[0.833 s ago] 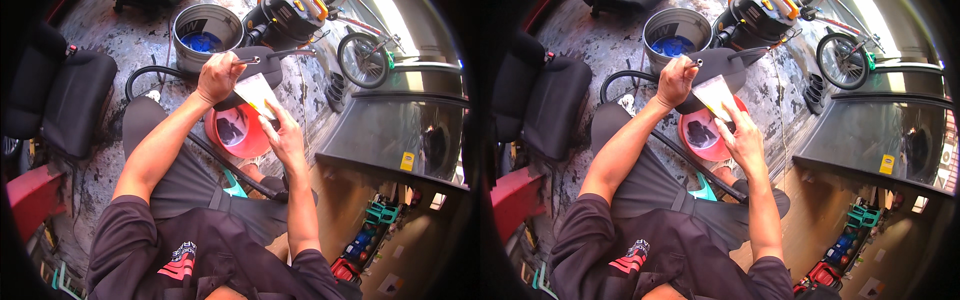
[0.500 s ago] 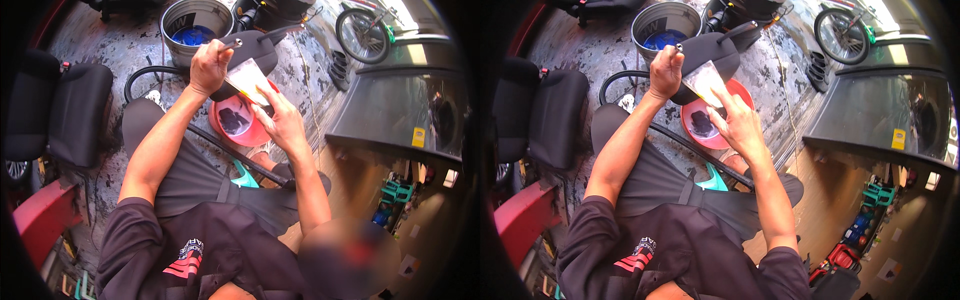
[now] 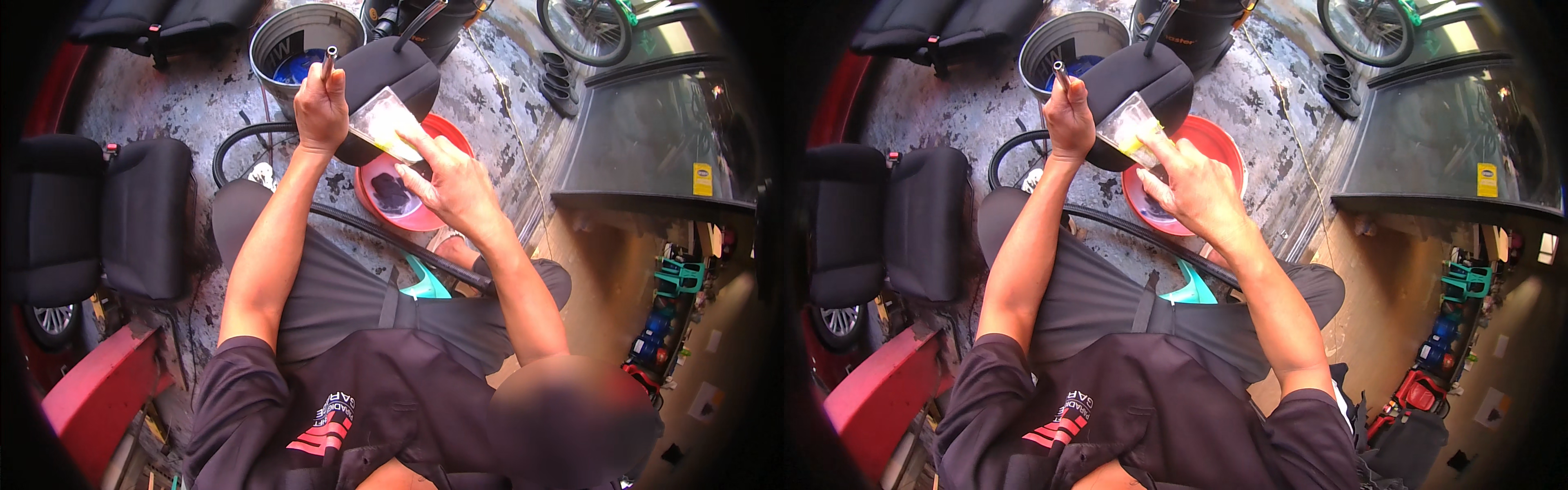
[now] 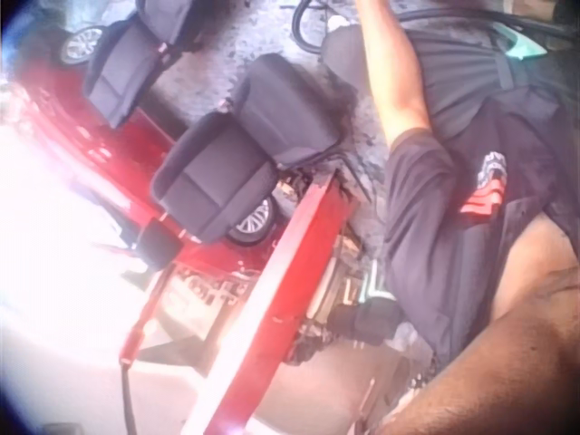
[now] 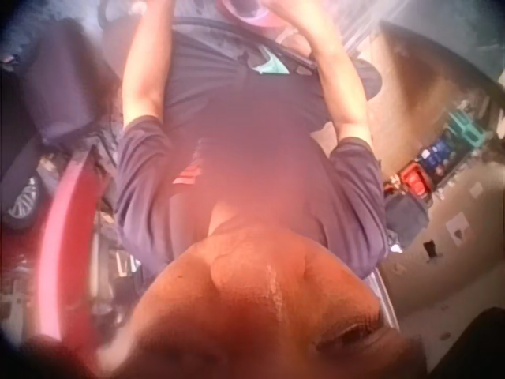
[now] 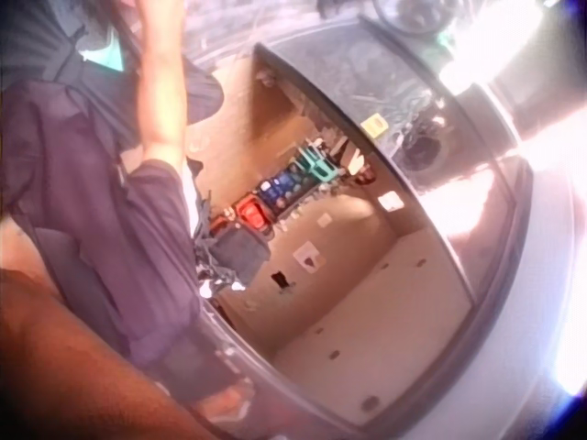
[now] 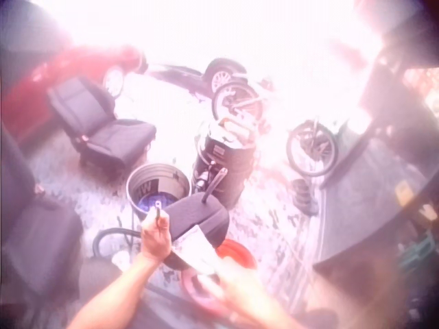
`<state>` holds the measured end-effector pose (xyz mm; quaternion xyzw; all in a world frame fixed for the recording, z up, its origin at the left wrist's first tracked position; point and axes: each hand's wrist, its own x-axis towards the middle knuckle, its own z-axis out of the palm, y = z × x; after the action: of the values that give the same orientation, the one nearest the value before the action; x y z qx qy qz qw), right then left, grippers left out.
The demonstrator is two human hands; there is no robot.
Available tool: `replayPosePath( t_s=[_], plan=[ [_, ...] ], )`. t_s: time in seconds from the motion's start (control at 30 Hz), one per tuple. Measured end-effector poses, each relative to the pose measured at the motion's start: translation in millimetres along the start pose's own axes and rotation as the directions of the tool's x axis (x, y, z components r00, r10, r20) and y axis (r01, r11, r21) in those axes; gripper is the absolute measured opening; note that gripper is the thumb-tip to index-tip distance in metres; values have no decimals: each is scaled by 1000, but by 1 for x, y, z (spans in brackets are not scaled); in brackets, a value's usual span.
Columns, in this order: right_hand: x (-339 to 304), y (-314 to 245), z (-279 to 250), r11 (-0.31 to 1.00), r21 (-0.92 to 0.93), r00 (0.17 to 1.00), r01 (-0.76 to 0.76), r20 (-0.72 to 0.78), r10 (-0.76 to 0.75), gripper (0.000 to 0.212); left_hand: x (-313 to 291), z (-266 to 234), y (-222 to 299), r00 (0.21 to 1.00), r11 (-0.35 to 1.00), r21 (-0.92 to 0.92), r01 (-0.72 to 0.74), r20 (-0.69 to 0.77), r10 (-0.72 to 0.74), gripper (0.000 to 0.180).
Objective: The person scrubs a black car headrest with a brush and a cleaning solution, then uses a vacuum hose to extract the liquid. The person also wipes the headrest with a blue cloth and repeats the scrubbing and extraction process.
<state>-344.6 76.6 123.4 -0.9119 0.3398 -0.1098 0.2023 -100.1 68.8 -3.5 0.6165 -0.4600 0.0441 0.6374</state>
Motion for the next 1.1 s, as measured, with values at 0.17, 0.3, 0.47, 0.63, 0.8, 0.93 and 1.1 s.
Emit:
replayPosePath(
  t_s=[0.17, 0.3, 0.47, 0.63, 0.8, 0.93, 1.1],
  plan=[
    [-10, -4, 5, 992, 56, 993, 110, 38, -113, 52, 6, -1, 3, 999, 999, -5, 48, 15, -48, 46],
    [-44, -35, 8, 976, -75, 946, 203, 274, -176, 52, 33, -14, -3, 961, 953, -195, 231, 197, -193, 54],
    [-32, -17, -36, 998, -45, 998, -48, 27, 49, 47, 51, -20, -5, 844, 872, -290, 394, 490, -219, 52],
    [5, -23, -47, 995, 34, 994, -98, 59, 96, 49, 56, -17, 17, 798, 888, -240, 393, 569, -199, 45],
    [30, -3, -16, 977, 215, 999, -5, 39, -3, 54, 49, -12, 30, 810, 920, -226, 320, 569, -142, 47],
    [36, -15, -18, 965, 227, 983, -128, 158, 93, 54, 46, -18, 24, 836, 918, -221, 330, 519, -176, 50],
    [37, -15, -14, 972, 229, 992, -56, 125, 28, 55, 43, -19, 11, 877, 913, -243, 328, 437, -199, 51]
  ],
)
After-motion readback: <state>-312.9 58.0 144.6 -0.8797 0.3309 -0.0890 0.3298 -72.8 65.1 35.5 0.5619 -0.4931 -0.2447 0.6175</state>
